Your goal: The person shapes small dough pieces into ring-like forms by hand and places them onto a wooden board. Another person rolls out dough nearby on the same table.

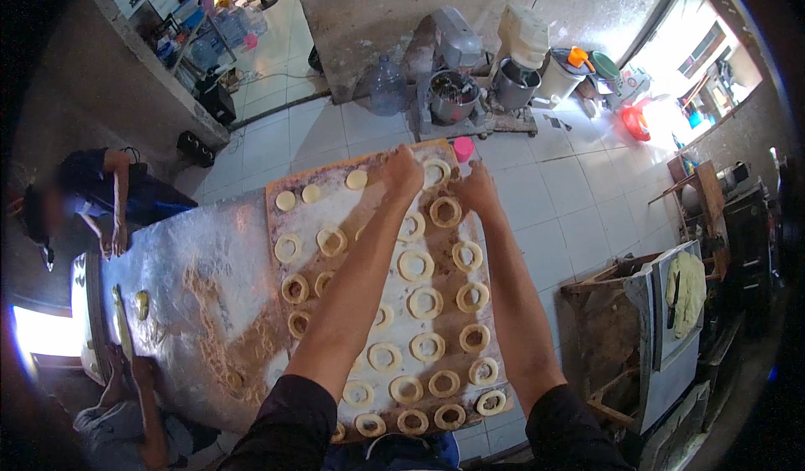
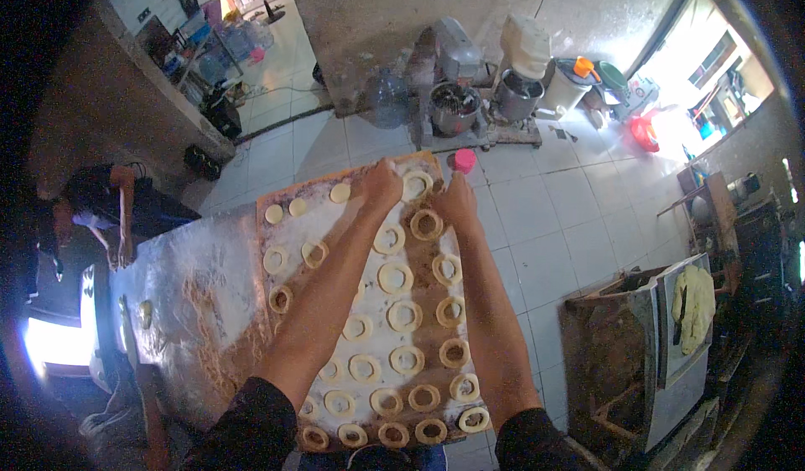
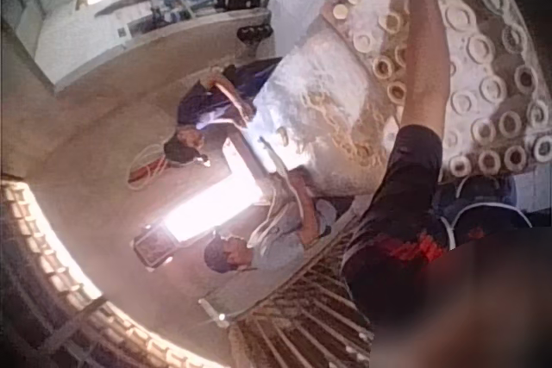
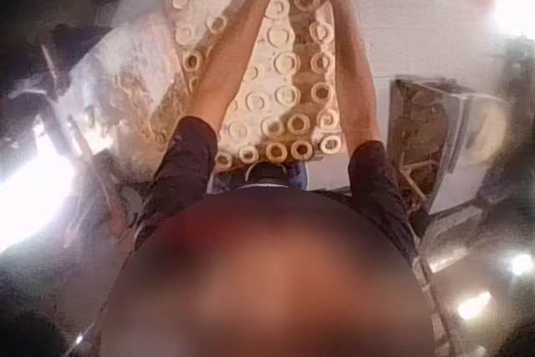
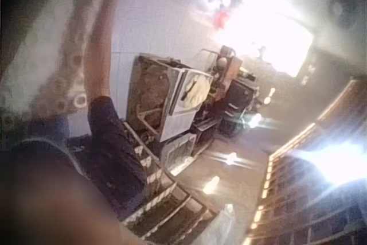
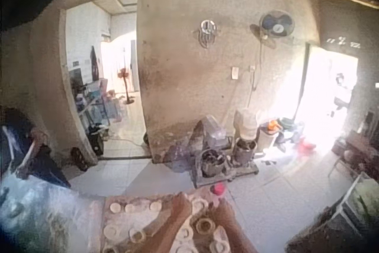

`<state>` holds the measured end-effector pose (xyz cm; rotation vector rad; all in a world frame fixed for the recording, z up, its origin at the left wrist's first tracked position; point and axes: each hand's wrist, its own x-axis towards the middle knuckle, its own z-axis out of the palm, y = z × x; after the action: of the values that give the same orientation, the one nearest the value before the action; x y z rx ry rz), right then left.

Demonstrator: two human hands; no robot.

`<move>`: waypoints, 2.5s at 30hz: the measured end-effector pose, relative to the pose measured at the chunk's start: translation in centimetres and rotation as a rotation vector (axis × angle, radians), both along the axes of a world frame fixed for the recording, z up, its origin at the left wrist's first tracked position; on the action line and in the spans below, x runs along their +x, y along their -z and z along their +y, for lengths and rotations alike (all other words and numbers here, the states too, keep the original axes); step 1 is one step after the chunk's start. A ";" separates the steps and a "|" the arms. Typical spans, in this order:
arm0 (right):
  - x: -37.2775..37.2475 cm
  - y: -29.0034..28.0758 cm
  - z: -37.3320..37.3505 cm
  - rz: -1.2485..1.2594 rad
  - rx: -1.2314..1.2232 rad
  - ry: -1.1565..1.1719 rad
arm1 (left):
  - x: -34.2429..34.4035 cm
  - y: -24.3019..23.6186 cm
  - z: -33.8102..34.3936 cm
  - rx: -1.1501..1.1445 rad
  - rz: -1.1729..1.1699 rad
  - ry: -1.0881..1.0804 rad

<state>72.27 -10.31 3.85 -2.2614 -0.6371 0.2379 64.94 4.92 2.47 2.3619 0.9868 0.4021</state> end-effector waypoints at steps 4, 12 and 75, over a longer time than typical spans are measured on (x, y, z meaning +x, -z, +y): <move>-1.2 1.1 -0.9 -0.018 0.060 -0.065 | -1.8 1.0 -0.6 0.040 -0.123 0.121; -7.2 0.1 7.7 -0.303 0.224 -0.254 | -9.2 0.6 1.0 0.254 -0.194 -0.174; -57.1 -3.3 6.1 0.197 0.196 -0.602 | -59.8 -3.4 -4.3 -0.056 -0.916 -0.241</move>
<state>15.20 -4.22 7.18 -1.7823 -1.1666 0.6512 5.17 0.61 5.87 1.6738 0.7860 1.3627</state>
